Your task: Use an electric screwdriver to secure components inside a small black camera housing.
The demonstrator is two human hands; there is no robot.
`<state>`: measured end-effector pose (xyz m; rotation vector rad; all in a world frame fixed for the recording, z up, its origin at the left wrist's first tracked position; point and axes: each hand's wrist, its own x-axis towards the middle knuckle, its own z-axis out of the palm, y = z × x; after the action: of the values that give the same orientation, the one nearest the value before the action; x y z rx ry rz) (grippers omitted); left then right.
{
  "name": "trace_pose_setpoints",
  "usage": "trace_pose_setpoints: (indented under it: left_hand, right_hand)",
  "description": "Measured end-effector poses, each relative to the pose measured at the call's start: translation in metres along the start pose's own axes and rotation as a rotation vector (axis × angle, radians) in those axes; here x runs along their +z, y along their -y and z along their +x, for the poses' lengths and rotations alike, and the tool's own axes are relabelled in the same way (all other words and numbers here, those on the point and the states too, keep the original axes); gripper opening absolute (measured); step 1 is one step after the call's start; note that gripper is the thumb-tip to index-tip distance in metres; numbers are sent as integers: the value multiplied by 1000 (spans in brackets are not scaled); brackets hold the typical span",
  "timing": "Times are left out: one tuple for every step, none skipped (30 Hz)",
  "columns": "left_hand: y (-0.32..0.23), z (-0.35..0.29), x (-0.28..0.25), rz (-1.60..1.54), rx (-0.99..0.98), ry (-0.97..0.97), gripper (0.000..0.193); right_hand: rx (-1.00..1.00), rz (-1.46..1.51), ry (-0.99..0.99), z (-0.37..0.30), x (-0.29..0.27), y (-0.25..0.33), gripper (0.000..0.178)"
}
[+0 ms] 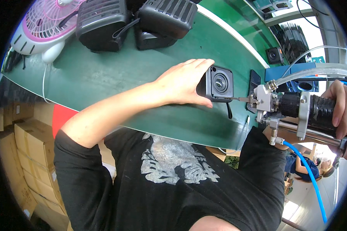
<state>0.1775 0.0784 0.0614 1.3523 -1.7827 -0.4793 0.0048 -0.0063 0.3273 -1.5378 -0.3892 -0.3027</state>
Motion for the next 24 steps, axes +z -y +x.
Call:
trace_pose_setpoints:
  left_hand:
    - [0, -1, -1, -2, -5, -3, 102]
    - [0, -1, -2, -23, -25, 19, 102]
    - [0, -1, -3, -44, -44, 40, 102]
    - [1, -3, -5, -45, -52, 36, 102]
    - [2, -3, -4, -48, -48, 34, 102]
    - [4, -3, -4, -51, -43, 33, 102]
    - [4, -4, -7, -52, -56, 29, 102]
    - [2, 1, -8, -61, -32, 49, 101]
    - [4, 1, -8, -60, -32, 70, 101]
    - [4, 1, -8, -56, -36, 71, 101]
    - [4, 1, -7, -44, -16, 49, 101]
    - [3, 1, -7, -28, 6, 26, 101]
    - [1, 2, -10, -2, 23, 27, 101]
    - [0, 3, -8, 3, 4, 34, 102]
    - [-3, 4, -7, 13, -13, 42, 103]
    - [-1, 5, -6, 2, -16, 57, 104]
    - [-1, 6, -5, 31, -14, 58, 101]
    - [0, 9, -5, 37, -21, 92, 100]
    - [6, -3, -11, 58, -88, 105, 98]
    - [-1, 1, -11, 81, -95, 140, 96]
    - [-7, 6, -12, 105, -104, 176, 94]
    - [-17, 16, -14, 153, -110, 236, 95]
    - [-18, 20, -13, 183, -97, 245, 95]
    - [-13, 22, -8, 280, 15, 187, 96]
  right_hand:
    - [3, 4, 3, 0, -3, -1, 61]
    - [56, -44, 27, -2, -7, 0, 61]
    - [110, -93, 52, -3, -11, 2, 61]
    - [112, -86, 58, 1, -18, 4, 61]
    - [184, -130, 174, 8, -28, 8, 60]
    - [255, -172, 292, 16, -37, 10, 59]
    - [321, -209, 414, 21, -42, 10, 58]
    - [-80, 16, -38, -5, -3, -39, 54]
    - [-90, -15, -173, -9, 12, -55, 52]
    - [-186, 65, -235, -8, 18, -66, 53]
    - [-286, 145, -294, -9, 21, -72, 55]
    - [-214, 12, -250, -14, 6, -63, 46]
    - [-156, -135, -203, -18, -10, -51, 42]
    - [-144, -121, -212, -17, -6, -52, 50]
    - [-139, -175, -248, -15, 0, -51, 52]
    - [-109, -199, -243, -18, -5, -48, 52]
    - [-88, -217, -234, -16, -10, -47, 52]
    - [-163, -175, -261, -14, -9, -48, 51]
    - [-197, -98, -168, -8, -24, -56, 52]
    - [-218, -114, -174, -13, -31, -37, 52]
    - [-238, -128, -182, -19, -37, -15, 52]
    - [-217, -151, -241, -27, -43, 11, 53]
    - [-230, -201, -293, -26, -42, 23, 51]
    - [-233, -186, -278, -26, -46, 24, 48]
